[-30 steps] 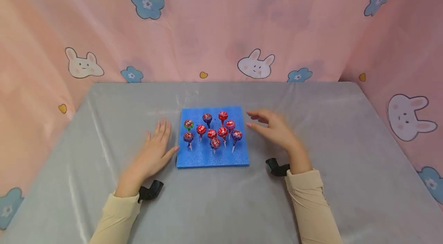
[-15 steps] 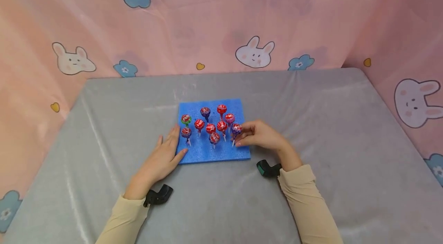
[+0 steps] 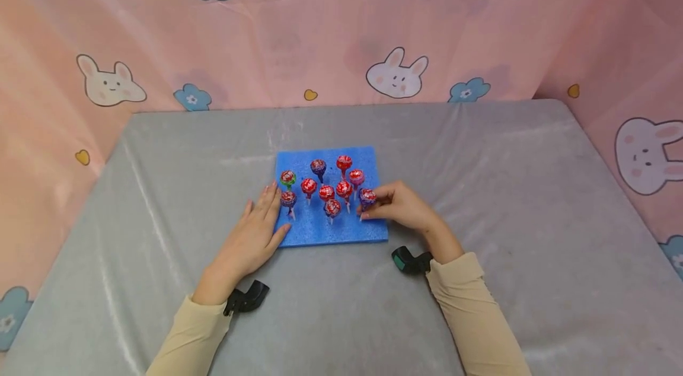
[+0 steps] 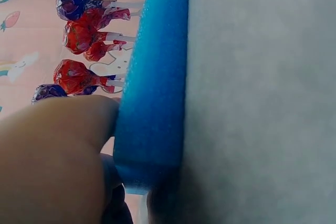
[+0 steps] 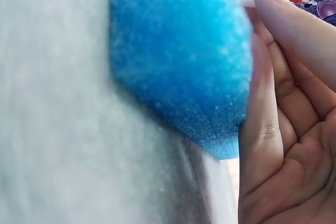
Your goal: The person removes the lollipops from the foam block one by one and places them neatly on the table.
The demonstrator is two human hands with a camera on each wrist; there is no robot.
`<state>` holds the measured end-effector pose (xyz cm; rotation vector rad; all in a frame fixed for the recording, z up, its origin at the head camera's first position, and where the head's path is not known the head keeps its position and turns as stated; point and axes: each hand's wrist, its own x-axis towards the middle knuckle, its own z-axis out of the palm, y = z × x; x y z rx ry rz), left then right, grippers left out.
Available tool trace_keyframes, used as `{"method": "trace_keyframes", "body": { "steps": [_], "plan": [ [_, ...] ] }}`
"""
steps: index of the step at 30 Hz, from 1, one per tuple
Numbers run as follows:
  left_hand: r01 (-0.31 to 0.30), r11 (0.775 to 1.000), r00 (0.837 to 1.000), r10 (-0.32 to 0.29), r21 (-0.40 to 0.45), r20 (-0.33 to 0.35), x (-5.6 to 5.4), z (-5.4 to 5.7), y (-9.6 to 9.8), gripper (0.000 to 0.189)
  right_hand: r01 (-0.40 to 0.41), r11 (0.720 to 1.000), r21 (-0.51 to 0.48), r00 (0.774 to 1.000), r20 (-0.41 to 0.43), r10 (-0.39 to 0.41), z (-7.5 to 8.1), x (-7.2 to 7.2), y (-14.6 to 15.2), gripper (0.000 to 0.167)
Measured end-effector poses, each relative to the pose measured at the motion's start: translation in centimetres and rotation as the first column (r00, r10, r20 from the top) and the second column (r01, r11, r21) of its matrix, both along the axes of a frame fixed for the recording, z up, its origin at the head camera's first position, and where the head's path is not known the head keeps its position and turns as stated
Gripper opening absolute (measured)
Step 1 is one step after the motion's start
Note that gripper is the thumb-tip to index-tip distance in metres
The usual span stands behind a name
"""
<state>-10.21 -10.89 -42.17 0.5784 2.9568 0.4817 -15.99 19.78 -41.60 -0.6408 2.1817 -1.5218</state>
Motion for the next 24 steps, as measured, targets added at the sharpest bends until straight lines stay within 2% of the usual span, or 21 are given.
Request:
{"method": "trace_keyframes", "body": {
  "steps": [6,11,16,19,24],
  "plan": [
    [0.002,0.999,1.000,-0.002,0.046,0.006,0.0,-0.1,-0.4,0.069,0.020,1.000,-0.016,1.000,-0.004,-0.020,-0.1,0.1,-0.3,0.019],
    [0.000,0.999,1.000,0.000,0.055,0.011,0.1,-0.2,-0.6,0.069,0.038,0.994,-0.101,0.999,0.012,-0.037,-0.3,0.2,-0.4,0.018],
    [0.006,0.999,1.000,-0.007,0.050,0.016,0.1,-0.2,-0.4,0.069,0.110,0.978,-0.178,0.994,0.016,-0.109,-0.4,0.2,0.2,0.018],
    [0.007,0.999,1.000,-0.008,0.049,0.017,0.1,-0.2,-0.3,0.069,0.144,0.972,-0.185,0.989,-0.002,-0.147,-0.2,0.1,0.6,0.017],
    [0.008,0.998,1.000,-0.009,0.061,0.022,-0.1,0.0,-0.2,0.068,0.158,0.974,-0.161,0.986,-0.021,-0.164,0.0,-0.2,1.0,0.014]
  ]
}}
